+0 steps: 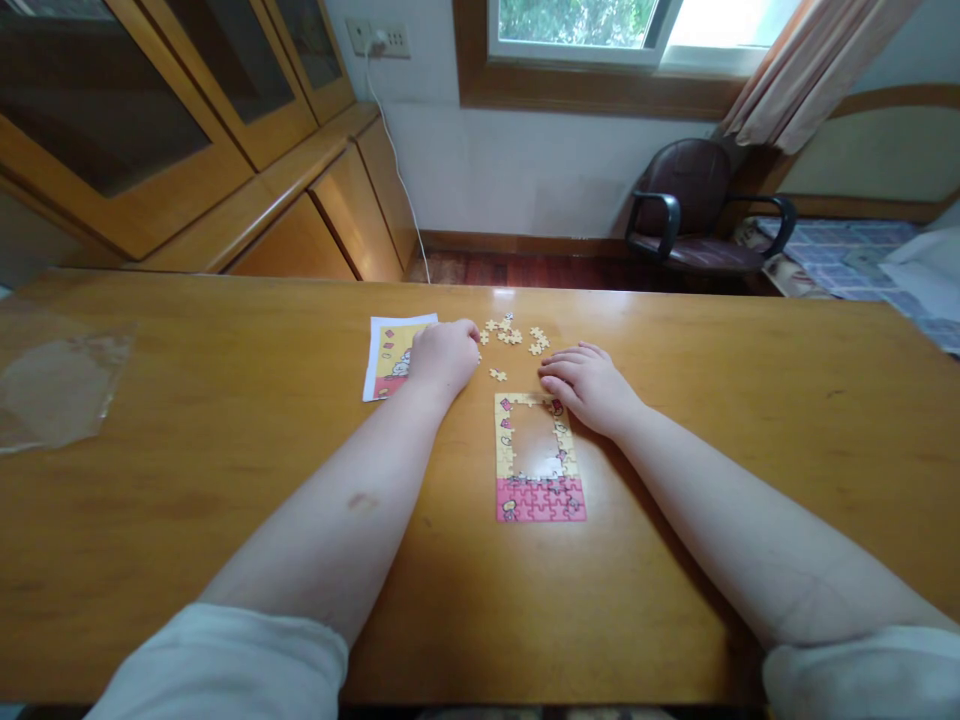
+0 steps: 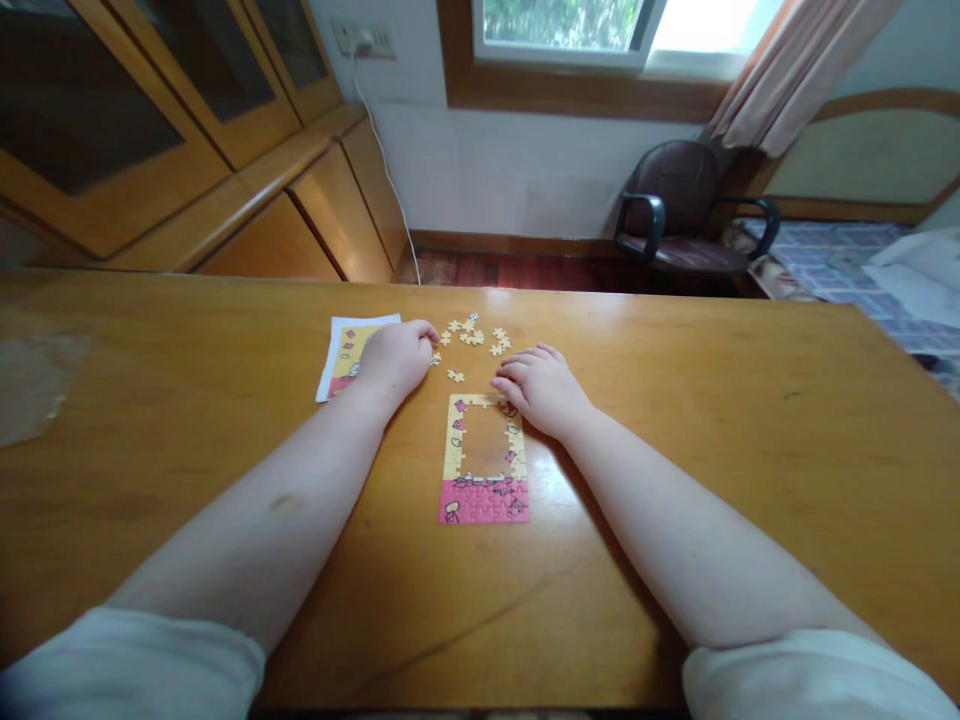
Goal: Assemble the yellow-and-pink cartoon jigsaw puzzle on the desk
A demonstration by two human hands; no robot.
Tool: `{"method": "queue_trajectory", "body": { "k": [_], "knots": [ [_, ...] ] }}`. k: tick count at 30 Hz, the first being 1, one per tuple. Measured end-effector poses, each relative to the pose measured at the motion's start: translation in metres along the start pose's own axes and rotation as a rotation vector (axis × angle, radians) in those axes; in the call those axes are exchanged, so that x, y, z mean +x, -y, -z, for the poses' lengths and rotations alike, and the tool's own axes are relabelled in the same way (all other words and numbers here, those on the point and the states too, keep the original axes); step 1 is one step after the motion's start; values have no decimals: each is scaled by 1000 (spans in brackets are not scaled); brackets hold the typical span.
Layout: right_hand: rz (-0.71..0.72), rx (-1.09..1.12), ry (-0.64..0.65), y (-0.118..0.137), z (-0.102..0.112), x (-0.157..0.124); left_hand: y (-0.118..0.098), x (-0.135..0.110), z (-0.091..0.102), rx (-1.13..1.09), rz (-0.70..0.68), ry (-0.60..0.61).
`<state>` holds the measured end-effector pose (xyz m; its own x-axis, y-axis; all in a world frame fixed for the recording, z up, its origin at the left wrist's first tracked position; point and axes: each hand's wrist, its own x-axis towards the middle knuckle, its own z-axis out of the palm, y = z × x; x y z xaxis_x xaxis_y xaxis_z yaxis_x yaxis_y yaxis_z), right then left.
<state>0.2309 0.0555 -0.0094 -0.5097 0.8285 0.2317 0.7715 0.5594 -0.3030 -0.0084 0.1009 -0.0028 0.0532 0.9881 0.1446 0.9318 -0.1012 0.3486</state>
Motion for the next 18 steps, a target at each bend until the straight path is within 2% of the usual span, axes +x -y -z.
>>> {"method": "queue_trajectory", "body": {
  "k": [5,11,14,16,18],
  "knots": [
    [-80,-23,-69,-2,1,0,-7,-2,3,-1,-86,62],
    [-105,-4,-80,-3,1,0,-11,-3,2,-64,-421,120],
    [-101,10,-80,-3,2,1,-14,-5,1,-127,-599,211],
    [-64,32,-61,-2,1,1,-15,-6,0,-170,-672,275],
    [-6,50,-18,-1,-1,1,-15,-7,-1,-195,-698,285]
  ]
}}
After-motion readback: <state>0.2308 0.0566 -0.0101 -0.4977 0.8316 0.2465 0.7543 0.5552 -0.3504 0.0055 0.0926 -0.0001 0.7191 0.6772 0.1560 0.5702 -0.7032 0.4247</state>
